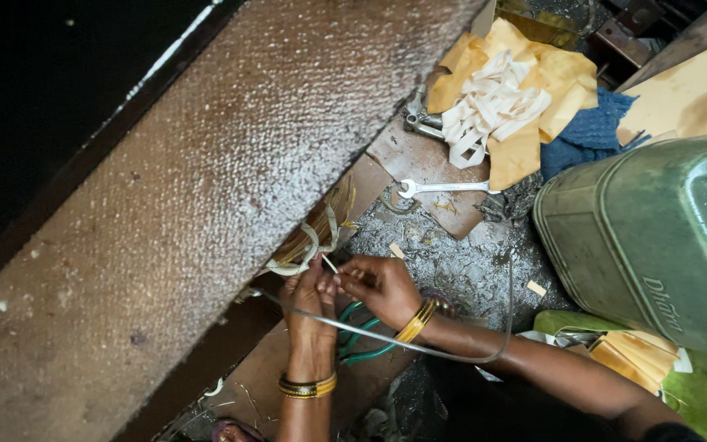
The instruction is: The person is repairing an electrical component by stripping and twisting wires. They use pliers to strip the insulation and then twist the exposed wires together.
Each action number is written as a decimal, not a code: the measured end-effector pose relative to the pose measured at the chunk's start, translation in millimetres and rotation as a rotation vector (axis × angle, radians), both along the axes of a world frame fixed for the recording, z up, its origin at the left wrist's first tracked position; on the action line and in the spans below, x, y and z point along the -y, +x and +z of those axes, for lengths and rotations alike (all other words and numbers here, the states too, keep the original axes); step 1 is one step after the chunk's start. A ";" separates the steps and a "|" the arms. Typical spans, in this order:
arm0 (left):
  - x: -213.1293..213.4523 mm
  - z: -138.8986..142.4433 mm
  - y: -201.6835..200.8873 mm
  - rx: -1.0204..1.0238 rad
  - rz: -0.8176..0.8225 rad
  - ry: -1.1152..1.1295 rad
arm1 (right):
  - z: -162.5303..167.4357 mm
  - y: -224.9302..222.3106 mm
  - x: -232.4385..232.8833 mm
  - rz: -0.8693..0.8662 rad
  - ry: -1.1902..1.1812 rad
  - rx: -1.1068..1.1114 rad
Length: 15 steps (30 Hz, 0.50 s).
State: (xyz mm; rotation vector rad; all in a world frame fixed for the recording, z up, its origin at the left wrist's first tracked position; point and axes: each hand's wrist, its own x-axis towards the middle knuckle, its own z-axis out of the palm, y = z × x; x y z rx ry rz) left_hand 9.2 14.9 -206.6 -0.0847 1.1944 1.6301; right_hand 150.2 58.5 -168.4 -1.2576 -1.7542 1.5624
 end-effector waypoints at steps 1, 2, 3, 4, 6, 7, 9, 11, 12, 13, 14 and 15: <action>0.6 -2.6 1.2 0.023 -0.017 0.017 | -2.6 -0.4 -1.3 -0.017 -0.111 -0.127; 1.6 -4.3 2.2 0.044 -0.034 0.035 | -5.7 -1.3 -3.5 -0.034 -0.222 -0.254; 2.9 -5.4 2.3 0.065 -0.049 0.051 | -8.6 -2.0 -5.0 -0.051 -0.335 -0.382; 4.6 -5.8 1.4 0.044 -0.055 0.041 | -11.3 -2.1 -6.5 -0.033 -0.354 -0.367; 7.4 -5.8 -2.3 0.000 -0.067 0.019 | -15.8 -2.6 -10.2 0.004 -0.391 -0.341; 8.4 -6.1 -4.7 -0.050 -0.081 0.004 | -17.1 -3.0 -11.0 0.010 -0.384 -0.331; 9.1 -8.4 -9.3 -0.150 -0.117 -0.023 | -18.7 -3.7 -11.4 0.017 -0.365 -0.312; 10.2 -12.6 -11.1 -0.175 -0.087 -0.060 | -18.9 -3.7 -9.6 0.008 -0.293 -0.213; 10.3 -15.1 -10.9 -0.187 -0.071 -0.079 | -18.8 -3.4 -8.4 0.004 -0.257 -0.163; 10.1 -17.5 -9.9 -0.143 -0.069 -0.041 | -18.5 -2.9 -6.8 -0.006 -0.264 -0.207; 9.9 -19.3 -8.2 -0.097 -0.066 -0.004 | -18.2 -1.6 -5.4 -0.017 -0.273 -0.248; 9.1 -20.4 -6.3 -0.050 -0.064 0.037 | -18.0 -0.2 -5.0 -0.028 -0.277 -0.289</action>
